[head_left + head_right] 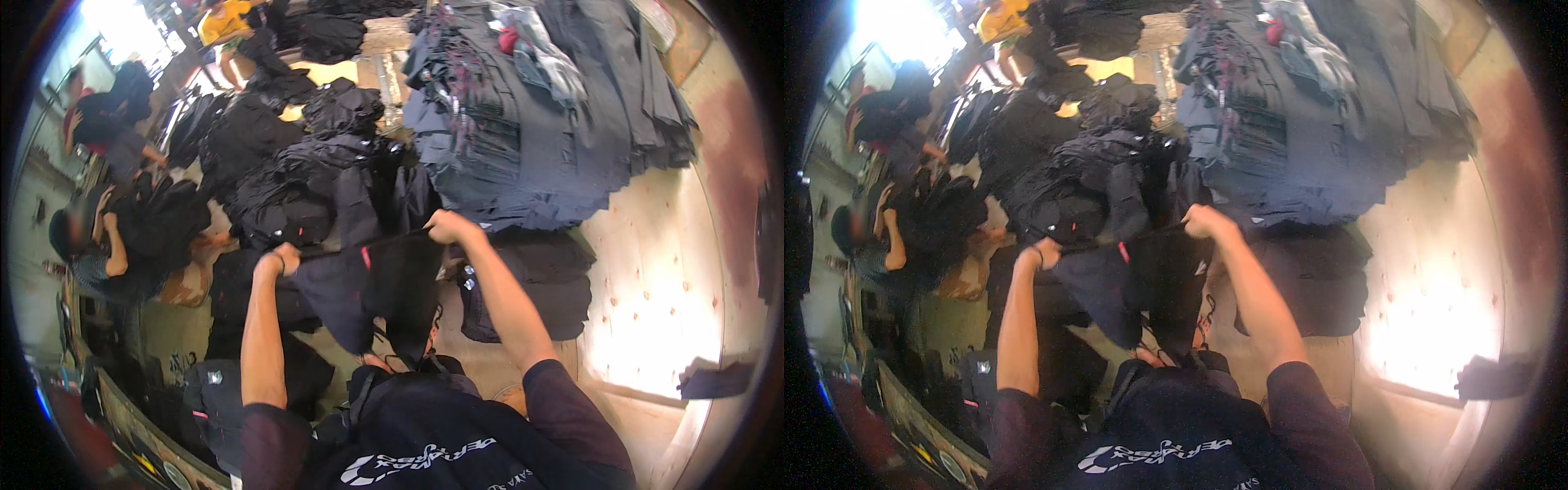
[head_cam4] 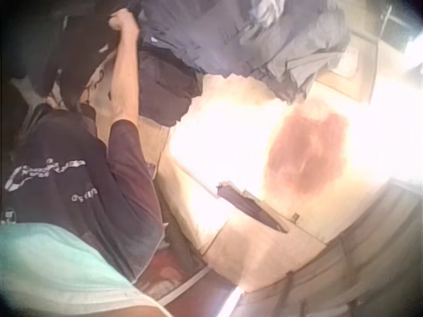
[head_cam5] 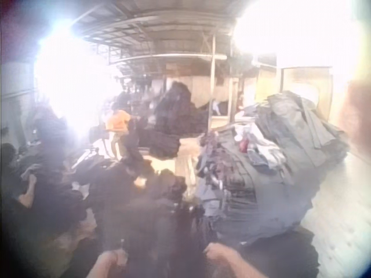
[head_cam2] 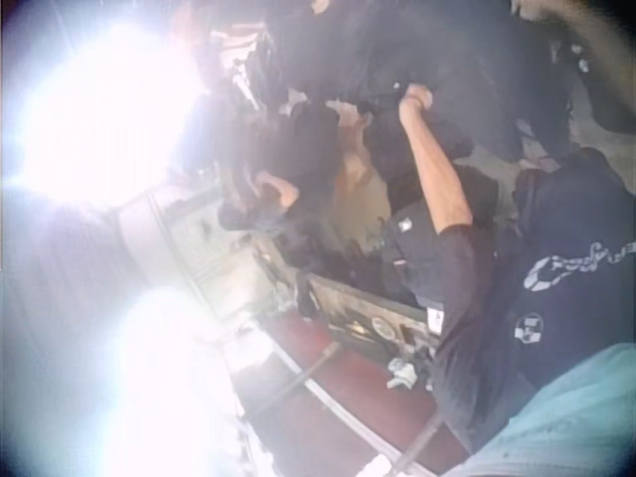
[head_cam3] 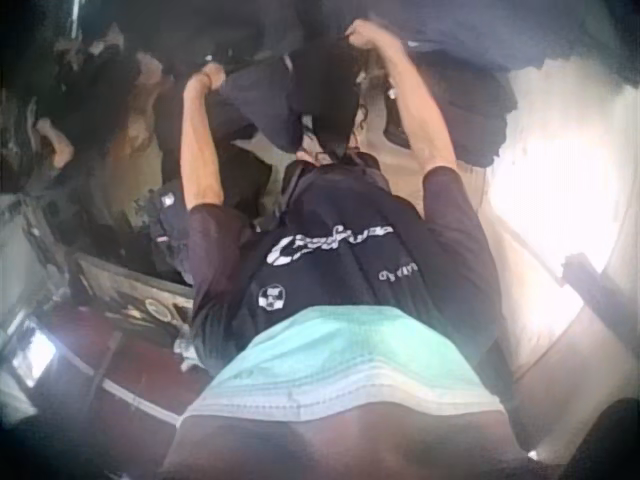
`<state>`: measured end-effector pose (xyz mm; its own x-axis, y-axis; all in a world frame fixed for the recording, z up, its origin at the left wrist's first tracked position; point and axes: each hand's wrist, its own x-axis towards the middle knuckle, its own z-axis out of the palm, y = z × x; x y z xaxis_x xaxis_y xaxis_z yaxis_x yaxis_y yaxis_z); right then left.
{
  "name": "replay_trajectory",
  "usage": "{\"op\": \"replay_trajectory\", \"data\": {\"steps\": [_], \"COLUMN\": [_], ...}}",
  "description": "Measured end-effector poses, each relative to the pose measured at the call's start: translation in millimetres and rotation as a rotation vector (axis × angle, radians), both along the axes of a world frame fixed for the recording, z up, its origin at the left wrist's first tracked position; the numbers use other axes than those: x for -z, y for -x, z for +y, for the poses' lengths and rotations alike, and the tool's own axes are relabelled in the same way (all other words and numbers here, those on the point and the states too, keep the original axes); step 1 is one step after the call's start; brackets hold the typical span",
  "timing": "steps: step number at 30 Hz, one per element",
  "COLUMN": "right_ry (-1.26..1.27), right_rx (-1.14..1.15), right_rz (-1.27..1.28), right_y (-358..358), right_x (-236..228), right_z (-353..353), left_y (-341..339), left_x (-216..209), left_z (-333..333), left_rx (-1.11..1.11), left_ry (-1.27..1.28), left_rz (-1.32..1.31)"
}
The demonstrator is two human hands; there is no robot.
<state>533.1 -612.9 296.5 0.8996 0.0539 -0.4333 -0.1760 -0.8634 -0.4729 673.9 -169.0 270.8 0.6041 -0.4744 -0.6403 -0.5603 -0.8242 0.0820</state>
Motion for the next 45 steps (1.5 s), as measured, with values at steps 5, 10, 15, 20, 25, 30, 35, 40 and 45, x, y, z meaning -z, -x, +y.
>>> {"op": "replay_trajectory", "data": {"steps": [5, 10, 15, 20, 25, 30, 35, 40, 45], "right_ry": [-0.036, 0.081, 0.092, -0.235, -0.301, -0.213, 0.320, 0.356, 0.391], "right_rx": [0.065, 0.394, -0.364, 0.194, 0.538, 0.964, 1.441, 1.291, 1.252], "right_rz": [-0.288, -1.310, 0.409, 0.286, 0.191, -0.107, -0.504, -0.725, -0.677], "right_y": [-12, 50, 134, 214, 265, 388, 461, 468, 451], "right_x": [-156, -186, 59, 93, -19, -88, -244, -339, -249], "right_z": [-10, 3, 72, 59, 0, -96, -148, -135, -119], "left_y": [2, 104, 153, 94, 69, 101, 144, 162, 181], "left_x": [-177, -177, -8, 48, -14, -129, -245, -289, -192], "left_z": [-10, -28, -1, 18, -135, -341, -518, -604, -638], "left_rx": [-0.242, -0.204, -0.123, -0.274, 0.100, 0.570, 0.841, 0.888, 0.802], "left_ry": [0.427, 1.190, 0.115, -0.052, 0.188, 0.583, 0.861, 1.335, 1.221], "left_rz": [-0.166, -1.059, -0.005, 0.327, 0.137, 0.190, 0.168, 0.216, -0.119]}}
